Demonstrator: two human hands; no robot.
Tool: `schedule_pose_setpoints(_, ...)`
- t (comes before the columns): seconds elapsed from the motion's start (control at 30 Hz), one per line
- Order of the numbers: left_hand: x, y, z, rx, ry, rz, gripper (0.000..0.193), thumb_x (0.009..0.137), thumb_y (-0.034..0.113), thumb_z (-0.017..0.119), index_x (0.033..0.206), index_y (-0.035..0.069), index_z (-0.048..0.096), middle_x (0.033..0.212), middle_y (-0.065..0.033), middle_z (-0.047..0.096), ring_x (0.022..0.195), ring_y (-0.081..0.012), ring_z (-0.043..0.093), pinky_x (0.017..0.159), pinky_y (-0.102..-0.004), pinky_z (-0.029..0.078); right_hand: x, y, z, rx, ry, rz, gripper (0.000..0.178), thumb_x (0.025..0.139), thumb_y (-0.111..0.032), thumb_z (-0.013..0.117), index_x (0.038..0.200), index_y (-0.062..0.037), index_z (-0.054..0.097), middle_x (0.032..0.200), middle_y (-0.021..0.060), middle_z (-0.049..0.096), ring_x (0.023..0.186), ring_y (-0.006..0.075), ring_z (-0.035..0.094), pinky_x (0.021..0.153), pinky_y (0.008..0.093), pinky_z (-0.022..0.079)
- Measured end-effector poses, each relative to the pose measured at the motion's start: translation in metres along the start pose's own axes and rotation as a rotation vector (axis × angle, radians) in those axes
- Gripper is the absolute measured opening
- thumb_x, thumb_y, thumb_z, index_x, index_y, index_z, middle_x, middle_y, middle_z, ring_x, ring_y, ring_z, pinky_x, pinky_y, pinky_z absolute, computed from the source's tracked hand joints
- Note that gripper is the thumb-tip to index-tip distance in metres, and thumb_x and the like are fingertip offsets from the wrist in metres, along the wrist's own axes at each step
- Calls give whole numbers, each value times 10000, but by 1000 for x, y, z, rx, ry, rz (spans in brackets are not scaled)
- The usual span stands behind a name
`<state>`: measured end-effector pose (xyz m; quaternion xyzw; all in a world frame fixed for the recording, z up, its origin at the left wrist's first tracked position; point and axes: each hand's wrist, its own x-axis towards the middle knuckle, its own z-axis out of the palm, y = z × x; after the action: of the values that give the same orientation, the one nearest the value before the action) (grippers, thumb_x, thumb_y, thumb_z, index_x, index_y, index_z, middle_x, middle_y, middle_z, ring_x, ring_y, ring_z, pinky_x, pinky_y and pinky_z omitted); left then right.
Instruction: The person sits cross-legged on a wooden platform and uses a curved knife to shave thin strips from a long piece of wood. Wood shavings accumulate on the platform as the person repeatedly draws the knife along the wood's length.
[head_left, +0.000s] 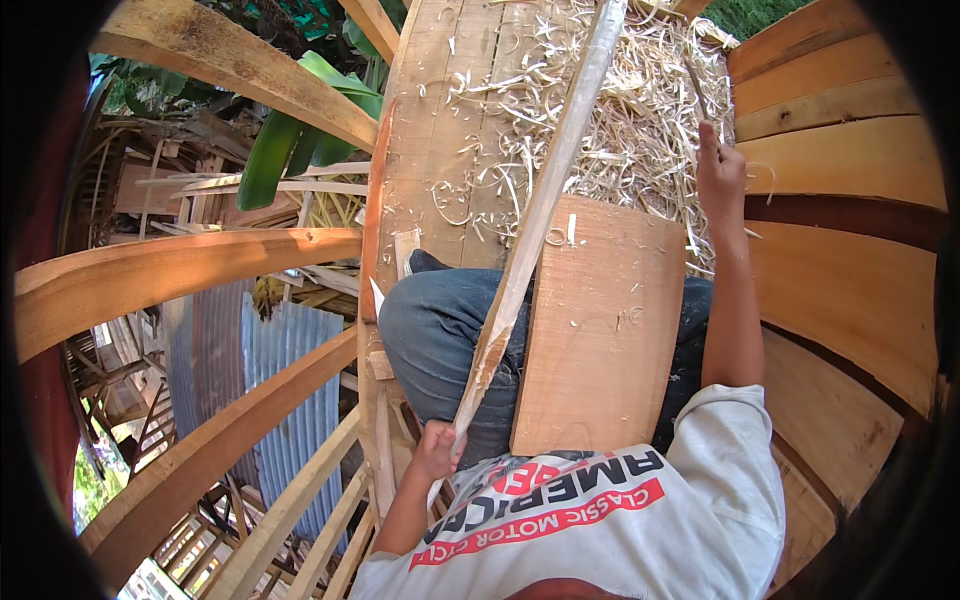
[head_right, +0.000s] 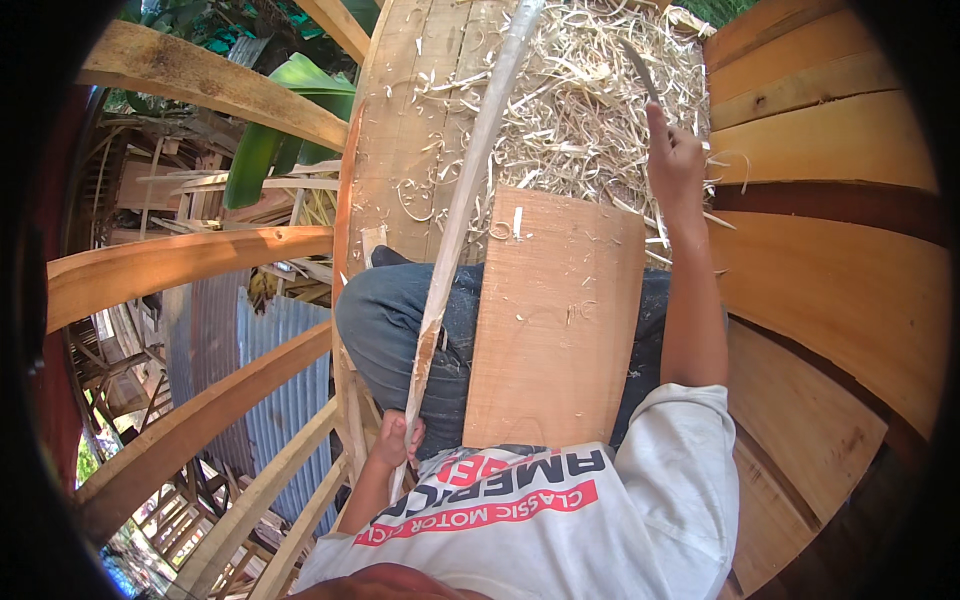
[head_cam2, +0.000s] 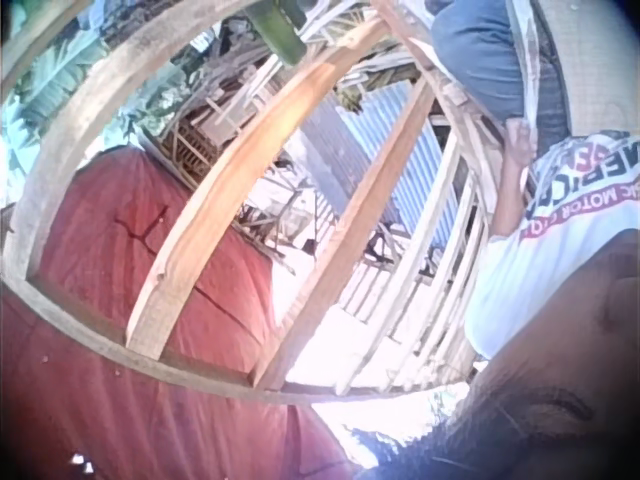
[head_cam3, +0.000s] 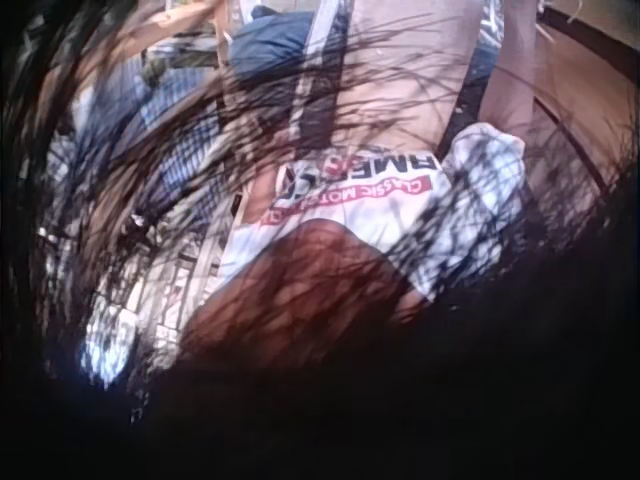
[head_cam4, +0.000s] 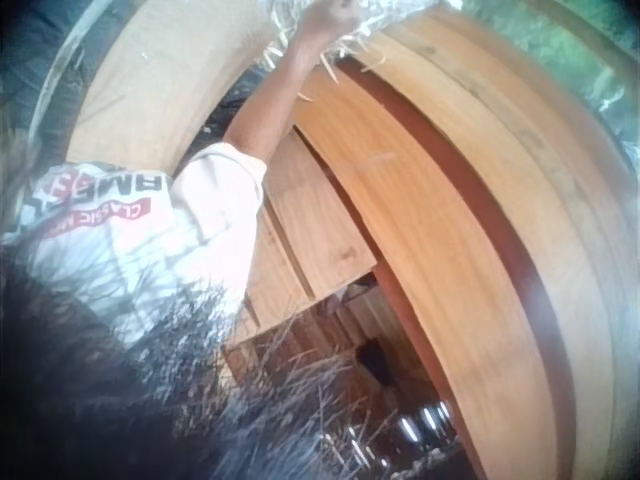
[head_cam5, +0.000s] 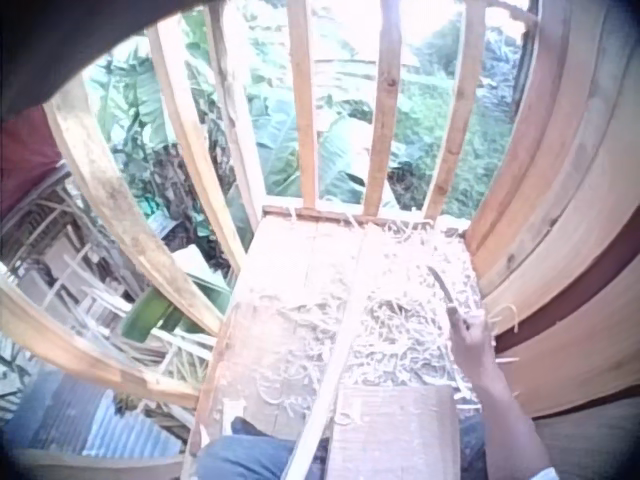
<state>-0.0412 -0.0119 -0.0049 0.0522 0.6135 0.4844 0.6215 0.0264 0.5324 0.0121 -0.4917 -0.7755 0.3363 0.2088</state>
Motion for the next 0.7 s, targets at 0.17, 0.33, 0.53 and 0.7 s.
schedule_pose_setpoints(0.17,-1,3,-1,5,-19,9,757,831,735,362,553,36,451,468,-6,444,381,-82,445,365,-217,344,-137,-69,12,-95,-253,-393,513,815,-474,644,605,-14,558,485,121,505,421,268,513,424,356,384)
schedule_pose_setpoints(0.33,-2,2,4,31,32,16,743,845,719,352,552,43,449,471,-9,443,377,-84,440,360,-215,331,-167,-86,16,-171,-394,-458,479,747,-484,705,646,-35,572,490,111,525,456,276,562,442,348,430)
schedule_pose_setpoints(0.53,-2,8,16,96,108,57,713,862,686,371,548,49,439,470,-4,439,373,-83,431,355,-217,323,-138,-84,24,-295,-237,-533,563,765,-574,630,572,-52,545,477,94,525,436,259,557,440,345,443)
schedule_pose_setpoints(0.7,-2,6,16,36,107,23,715,866,683,364,551,46,442,468,1,436,376,-79,429,357,-217,325,-111,-87,34,-344,-175,-569,591,753,-605,619,565,-51,538,465,88,505,417,253,536,444,344,443)
